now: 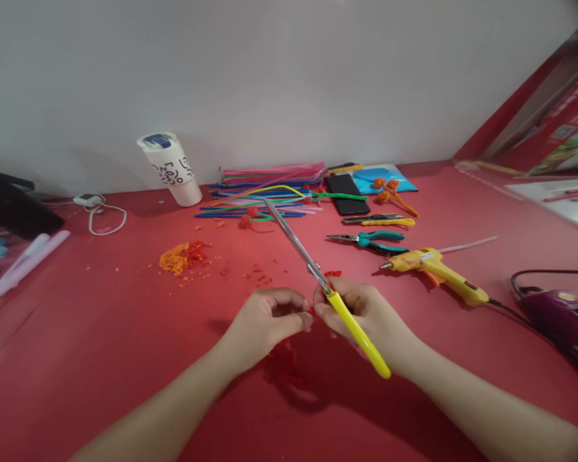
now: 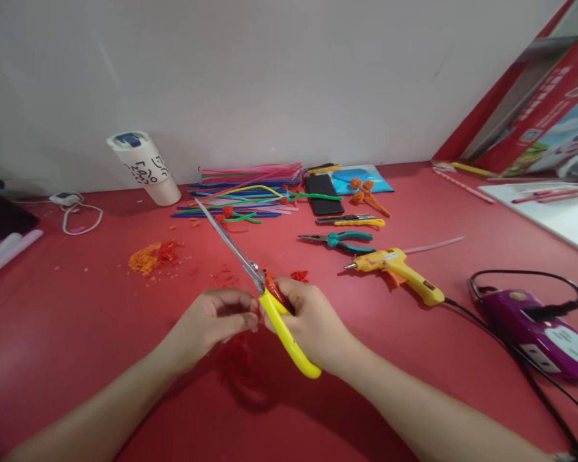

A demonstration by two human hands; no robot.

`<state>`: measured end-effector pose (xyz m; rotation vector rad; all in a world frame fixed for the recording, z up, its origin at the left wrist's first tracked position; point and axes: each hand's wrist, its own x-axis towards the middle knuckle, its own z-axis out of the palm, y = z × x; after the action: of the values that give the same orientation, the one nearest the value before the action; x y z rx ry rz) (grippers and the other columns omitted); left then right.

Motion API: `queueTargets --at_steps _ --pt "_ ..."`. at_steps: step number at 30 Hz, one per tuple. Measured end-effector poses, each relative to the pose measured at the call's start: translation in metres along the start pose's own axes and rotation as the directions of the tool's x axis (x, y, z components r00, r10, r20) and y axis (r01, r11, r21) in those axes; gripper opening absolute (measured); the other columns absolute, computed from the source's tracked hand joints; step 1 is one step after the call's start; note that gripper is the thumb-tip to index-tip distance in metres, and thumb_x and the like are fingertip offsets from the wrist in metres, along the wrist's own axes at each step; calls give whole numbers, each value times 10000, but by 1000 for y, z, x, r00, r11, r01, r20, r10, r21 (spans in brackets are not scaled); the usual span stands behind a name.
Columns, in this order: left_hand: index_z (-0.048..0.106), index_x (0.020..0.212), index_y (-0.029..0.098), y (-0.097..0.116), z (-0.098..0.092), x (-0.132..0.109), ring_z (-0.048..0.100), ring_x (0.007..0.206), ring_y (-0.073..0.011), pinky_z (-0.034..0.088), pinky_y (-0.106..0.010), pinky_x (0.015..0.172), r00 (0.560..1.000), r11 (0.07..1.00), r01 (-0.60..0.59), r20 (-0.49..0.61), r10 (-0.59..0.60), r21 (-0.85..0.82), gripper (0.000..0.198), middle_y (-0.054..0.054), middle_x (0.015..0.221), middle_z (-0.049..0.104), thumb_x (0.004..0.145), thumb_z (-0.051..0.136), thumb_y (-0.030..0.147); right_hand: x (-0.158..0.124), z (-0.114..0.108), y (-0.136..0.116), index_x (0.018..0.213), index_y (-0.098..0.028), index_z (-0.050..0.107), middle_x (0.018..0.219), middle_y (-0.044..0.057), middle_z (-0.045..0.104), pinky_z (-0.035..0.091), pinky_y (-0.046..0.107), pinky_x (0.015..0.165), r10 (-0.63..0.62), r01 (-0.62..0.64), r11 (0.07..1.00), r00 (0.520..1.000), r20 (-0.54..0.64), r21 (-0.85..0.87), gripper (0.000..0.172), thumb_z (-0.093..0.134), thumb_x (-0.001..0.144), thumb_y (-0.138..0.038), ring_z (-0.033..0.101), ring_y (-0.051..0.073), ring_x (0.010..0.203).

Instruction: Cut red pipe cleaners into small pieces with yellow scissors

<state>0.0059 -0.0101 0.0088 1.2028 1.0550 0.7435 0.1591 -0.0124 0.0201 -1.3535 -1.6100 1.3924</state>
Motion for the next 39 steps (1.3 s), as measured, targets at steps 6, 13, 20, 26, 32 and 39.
queueTargets --at_steps 6,13,20,26,32,39 --pt "619 605 152 1 2 -2 482 525 -102 341 -197 488 986 971 -139 -61 153 193 67 4 571 566 625 561 178 1 2 5 591 -170 409 500 -84 327 241 171 413 -37 36 999 999 35 29 59 458 621 -182 287 39 449" --pt "534 483 149 8 -8 2 384 442 -79 312 -197 469 959 953 -87 -233 159 291 244 30 445 450 705 489 239 2 0 2 586 -187 372 474 -89 301 209 182 390 73 -73 997 997 -40 10 80 445 607 -213 271 43 413" --pt "621 664 175 0 5 -1 336 440 -70 272 -192 432 963 893 -124 -165 214 433 62 40 510 462 623 591 210 4 5 7 587 -178 402 526 -63 353 262 199 444 6 -11 998 996 -90 -58 100 470 603 -249 318 66 491" --pt "599 619 160 1 2 -1 380 473 -69 296 -191 464 966 969 -114 -202 159 221 57 34 535 492 631 581 213 4 -1 7 640 -177 420 532 -54 370 272 197 437 -63 49 985 995 -76 -168 197 472 680 -363 340 73 479" --pt "588 687 142 2 -13 4 250 377 -22 178 -180 374 914 967 -151 -401 58 -204 133 32 534 520 605 630 237 2 -12 15 787 -189 423 533 -38 459 239 213 432 -207 147 700 978 -1 -698 311 463 701 -485 418 110 446" --pt "576 668 144 7 -23 2 237 381 -20 142 -189 363 883 937 -256 -451 126 -239 71 30 563 502 645 586 211 3 -9 24 814 -167 440 569 36 569 194 249 438 -252 165 365 965 73 -916 359 325 772 -504 517 172 468"
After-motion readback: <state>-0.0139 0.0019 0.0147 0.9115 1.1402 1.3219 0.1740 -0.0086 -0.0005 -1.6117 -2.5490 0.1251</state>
